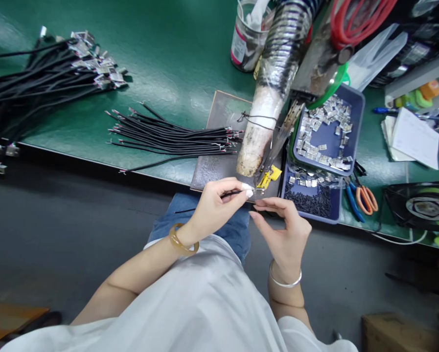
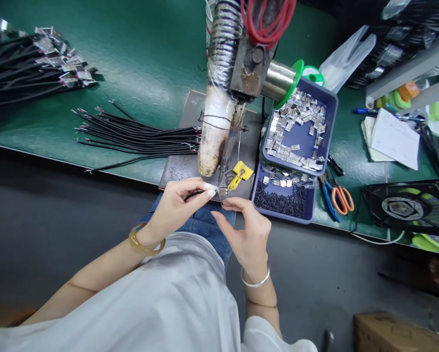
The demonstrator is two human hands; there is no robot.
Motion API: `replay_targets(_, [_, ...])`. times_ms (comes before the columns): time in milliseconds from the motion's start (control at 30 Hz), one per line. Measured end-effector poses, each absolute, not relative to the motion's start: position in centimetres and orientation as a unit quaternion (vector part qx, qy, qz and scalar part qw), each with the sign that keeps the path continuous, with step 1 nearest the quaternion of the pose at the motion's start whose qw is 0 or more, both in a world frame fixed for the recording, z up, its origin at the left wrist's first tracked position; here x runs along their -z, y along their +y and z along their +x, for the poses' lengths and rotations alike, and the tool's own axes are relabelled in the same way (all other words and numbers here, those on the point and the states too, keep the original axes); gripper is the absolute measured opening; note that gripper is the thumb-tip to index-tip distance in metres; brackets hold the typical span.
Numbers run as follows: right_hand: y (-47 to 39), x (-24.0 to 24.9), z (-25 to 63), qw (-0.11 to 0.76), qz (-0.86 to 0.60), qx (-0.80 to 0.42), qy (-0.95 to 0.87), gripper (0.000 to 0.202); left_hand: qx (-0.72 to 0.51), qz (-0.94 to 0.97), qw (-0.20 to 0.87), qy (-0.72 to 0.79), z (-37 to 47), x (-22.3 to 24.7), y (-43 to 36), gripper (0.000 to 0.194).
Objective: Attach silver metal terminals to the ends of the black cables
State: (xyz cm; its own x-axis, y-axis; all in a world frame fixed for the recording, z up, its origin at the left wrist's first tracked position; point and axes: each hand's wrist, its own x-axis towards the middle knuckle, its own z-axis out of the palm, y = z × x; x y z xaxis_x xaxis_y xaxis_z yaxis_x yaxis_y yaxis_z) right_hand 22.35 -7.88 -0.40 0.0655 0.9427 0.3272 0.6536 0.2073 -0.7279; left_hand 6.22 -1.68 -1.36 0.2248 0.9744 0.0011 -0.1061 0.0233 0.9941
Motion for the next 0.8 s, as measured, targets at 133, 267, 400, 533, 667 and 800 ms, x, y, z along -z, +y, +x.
replay_targets(133, [-8.1, 0.3, 22.2, 0.397, -0.604, -0.165, -0.671, 0.014, -0.463, 0.524, 0.583, 0.414, 6.2, 1.3, -1.7, 0.013])
replay_targets(267, [-8.0, 0.0, 22.2, 0.432, -0.618, -0.041, -0.655, 0.012, -0.463, 0.524, 0.580, 0.418, 6.2, 1.1, -1.7, 0.013])
replay_targets(400, [-7.4, 0.2, 21.9, 0.458, -0.583, 0.035, -0.670, 0.018, -0.468, 0.538, 0.568, 0.412, 6.2, 0.9, -1.7, 0.012])
replay_targets(533, [-6.7, 1.2, 21.4, 0.463, -0.562, -0.027, -0.685, 0.017, -0.471, 0.595, 0.504, 0.412, 6.3, 0.9, -1.7, 0.013])
replay_targets(667, [-6.4, 1.8, 21.4, 0.475, -0.560, -0.041, -0.677, 0.016, -0.482, 0.636, 0.428, 0.425, 6.5, 1.2, -1.7, 0.012])
replay_targets(800, [-6.2, 1.7, 21.5, 0.478, -0.559, -0.056, -0.675, 0.015, -0.487, 0.644, 0.405, 0.429, 6.6, 1.4, -1.6, 0.012])
